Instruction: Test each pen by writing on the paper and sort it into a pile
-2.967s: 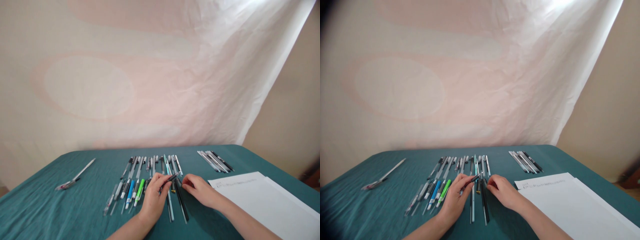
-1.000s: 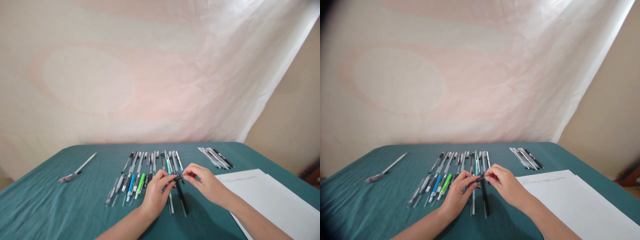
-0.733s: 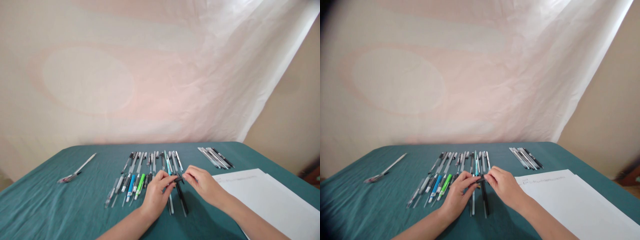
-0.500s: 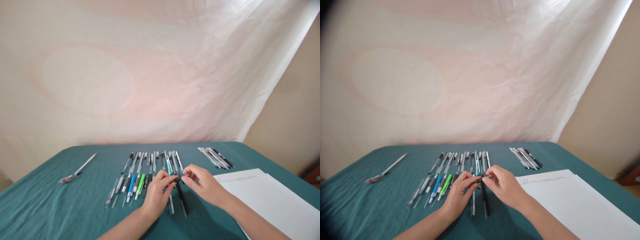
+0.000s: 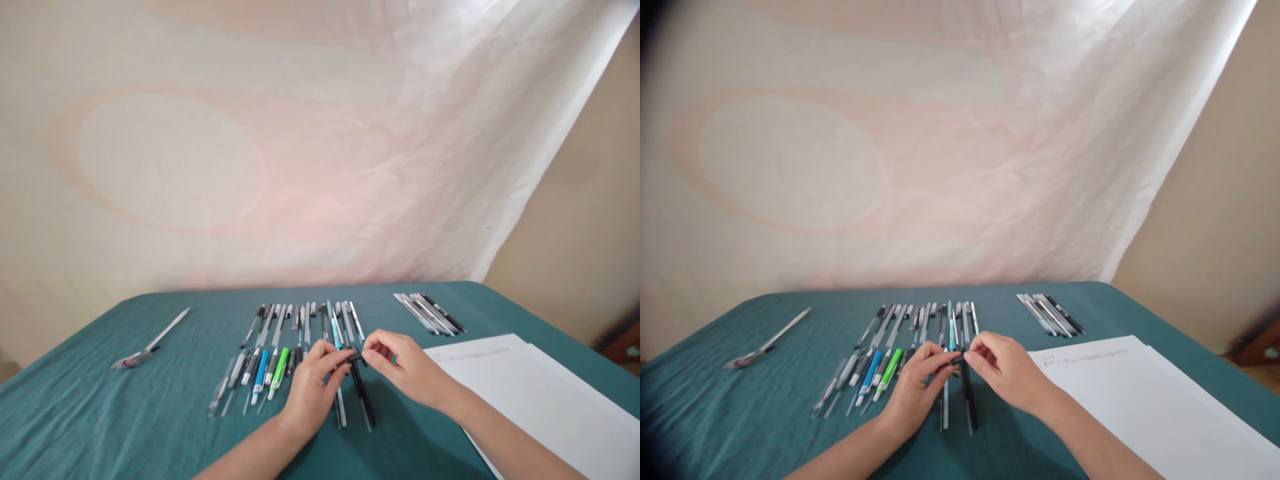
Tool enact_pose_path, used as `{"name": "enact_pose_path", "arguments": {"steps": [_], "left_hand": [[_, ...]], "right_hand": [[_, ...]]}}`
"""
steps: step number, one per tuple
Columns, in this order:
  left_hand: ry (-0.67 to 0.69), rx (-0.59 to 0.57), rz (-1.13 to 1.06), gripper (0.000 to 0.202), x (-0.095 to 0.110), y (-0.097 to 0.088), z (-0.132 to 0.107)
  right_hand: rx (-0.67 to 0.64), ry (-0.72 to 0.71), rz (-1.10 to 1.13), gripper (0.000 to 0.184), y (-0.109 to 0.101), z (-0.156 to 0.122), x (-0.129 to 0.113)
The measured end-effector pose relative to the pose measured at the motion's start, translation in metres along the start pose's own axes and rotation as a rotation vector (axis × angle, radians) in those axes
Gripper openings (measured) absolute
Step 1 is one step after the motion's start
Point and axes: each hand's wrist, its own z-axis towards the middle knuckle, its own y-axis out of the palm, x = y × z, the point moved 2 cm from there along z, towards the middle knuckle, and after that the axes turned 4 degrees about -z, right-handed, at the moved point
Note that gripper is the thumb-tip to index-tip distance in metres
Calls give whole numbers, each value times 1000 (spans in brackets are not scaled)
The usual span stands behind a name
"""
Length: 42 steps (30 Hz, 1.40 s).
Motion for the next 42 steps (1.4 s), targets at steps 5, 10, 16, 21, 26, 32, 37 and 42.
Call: {"name": "enact_pose_path", "arguments": {"steps": [5, 10, 16, 21, 26, 32, 37, 42], "left_hand": [[3, -1, 2, 27, 0, -1, 0], [21, 2, 4, 27, -1, 0, -1], [16, 1, 3, 26, -2, 1, -1], [22, 11, 15, 27, -1, 0, 0], [28, 15, 52, 27, -1, 0, -1], [69, 12, 145, 27, -2, -1, -1], [141, 6, 301, 26, 1, 1, -3], [249, -53, 464, 25, 9, 4, -5]], "right_hand": [[-1, -24, 14, 20, -4, 0, -5], [29, -16, -49, 34, 0, 1, -1], [-24, -24, 34, 14, -4, -1, -2], [-5, -45, -45, 15, -5, 0, -3], [-12, -34, -96, 20, -4, 1, -1], [-37, -43, -148, 26, -3, 1, -1], [3, -117, -354, 16, -5, -3, -8], [26, -251, -688, 10, 9, -8, -20]]}}
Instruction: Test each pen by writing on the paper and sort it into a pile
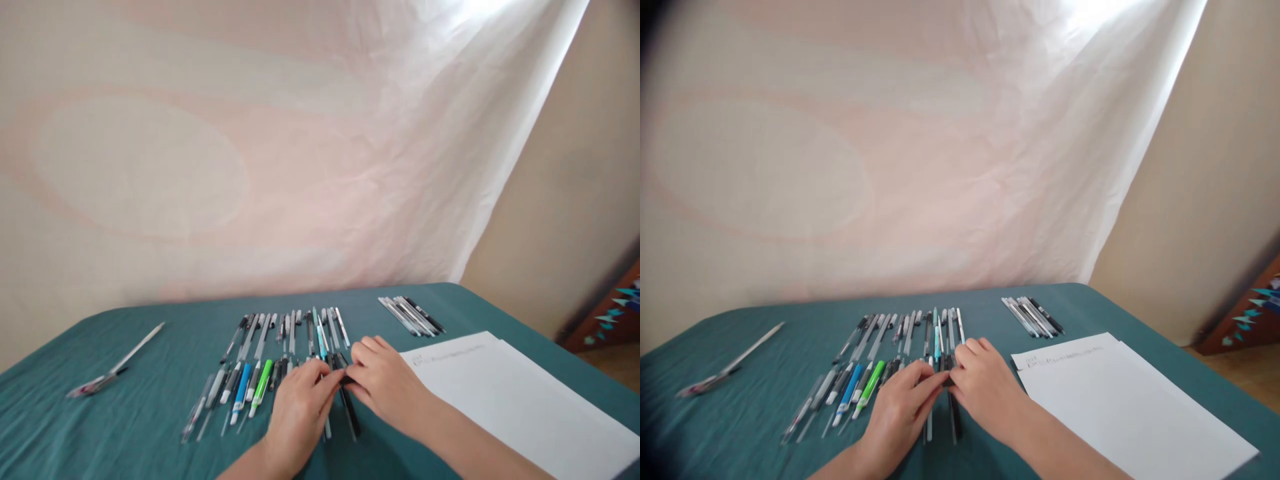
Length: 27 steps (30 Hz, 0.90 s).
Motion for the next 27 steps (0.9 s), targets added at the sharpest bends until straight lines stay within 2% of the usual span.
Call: {"name": "enact_pose_path", "arguments": {"steps": [2, 5, 7, 9, 13, 16, 18, 21, 27], "left_hand": [[26, 8, 29, 26, 3, -3, 0], [106, 82, 44, 30, 10, -7, -1], [184, 124, 28, 32, 14, -7, -3], [248, 118, -3, 30, 18, -5, -4], [272, -5, -57, 23, 18, 2, -3], [244, -73, -65, 20, 17, 2, -2], [226, -109, -72, 20, 16, 3, -1], [210, -159, -76, 20, 16, 4, -1], [191, -222, -92, 19, 15, 7, 0]], "right_hand": [[13, -1, -90, 11, 6, -1, -5], [22, 48, -123, 14, 12, -1, 0], [2, 96, -51, 14, 13, 0, 14], [-9, 183, 84, 14, 14, -1, 36], [50, 461, 433, 15, 24, -15, 90], [81, 604, 747, 16, 37, -40, 122], [93, 710, 853, 20, 44, -60, 137], [158, 814, 912, 23, 51, -86, 149], [266, 850, 776, 10, 62, -107, 152]]}}
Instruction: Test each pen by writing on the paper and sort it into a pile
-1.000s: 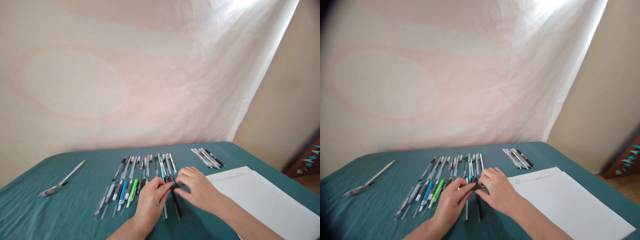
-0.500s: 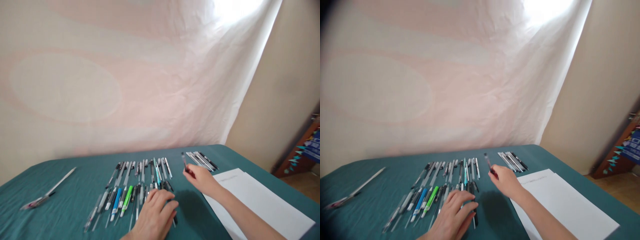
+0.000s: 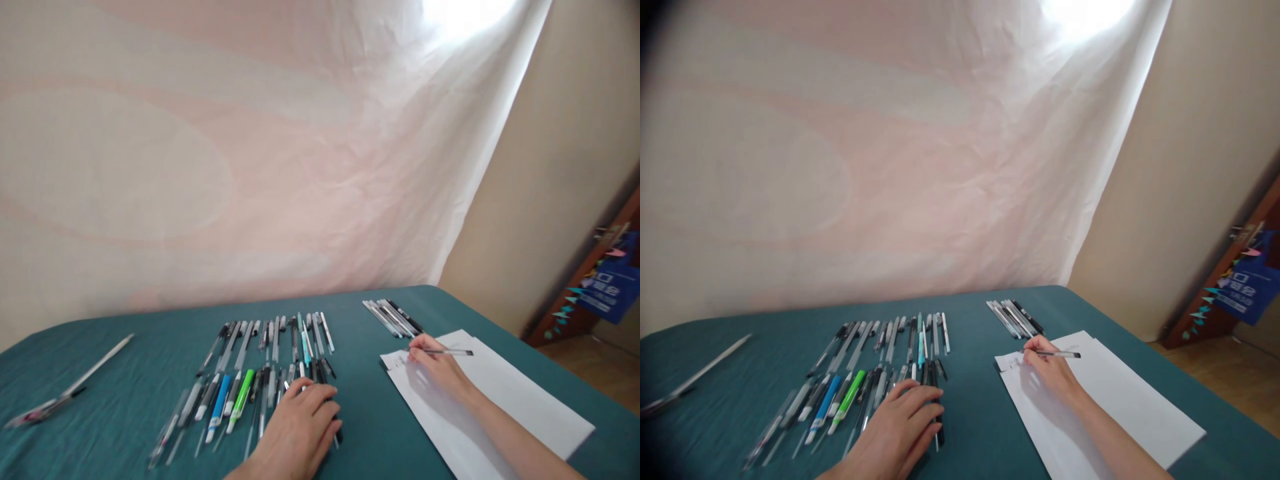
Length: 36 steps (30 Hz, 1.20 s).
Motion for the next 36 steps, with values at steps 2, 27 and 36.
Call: {"name": "enact_pose_path", "arguments": {"steps": [2, 27, 36], "left_hand": [[0, -15, -7, 19, 1, -1, 1], [13, -55, 7, 18, 7, -5, 4], [16, -33, -1, 19, 6, -4, 4]], "right_hand": [[46, 3, -49, 10, 1, -2, 3], [95, -70, -196, 21, 3, -2, 1], [90, -87, -190, 19, 3, -4, -3]]}}
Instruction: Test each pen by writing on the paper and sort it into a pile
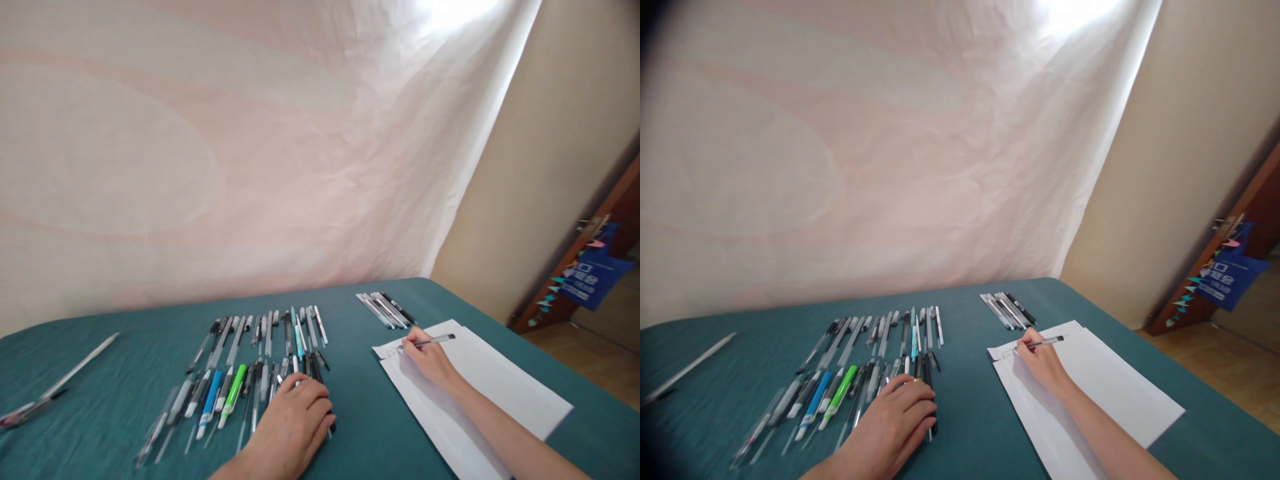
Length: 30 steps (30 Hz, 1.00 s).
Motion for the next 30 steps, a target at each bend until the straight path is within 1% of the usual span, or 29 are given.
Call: {"name": "enact_pose_path", "arguments": {"steps": [4, 7, 11, 17, 22, 28, 30], "left_hand": [[-2, 6, -2, 19, -1, 2, -1], [6, 13, 0, 20, -1, 0, 0], [8, 3, -3, 20, 0, 0, -1], [6, -10, -4, 19, 0, 0, 0], [3, -6, 3, 20, 1, -3, 1], [11, 5, 4, 20, 1, -2, 1], [3, 0, 6, 19, 1, -2, 1]], "right_hand": [[17, 12, -3, 20, 0, 0, 1], [3, 8, -2, 19, 1, 0, 0], [0, 2, -17, 18, -1, 1, -1], [20, 29, -5, 19, -2, 0, -3], [24, 8, 1, 19, -2, 0, -5], [50, 93, 20, 22, -3, 0, 3], [52, 101, 30, 23, -3, -1, 4]]}}
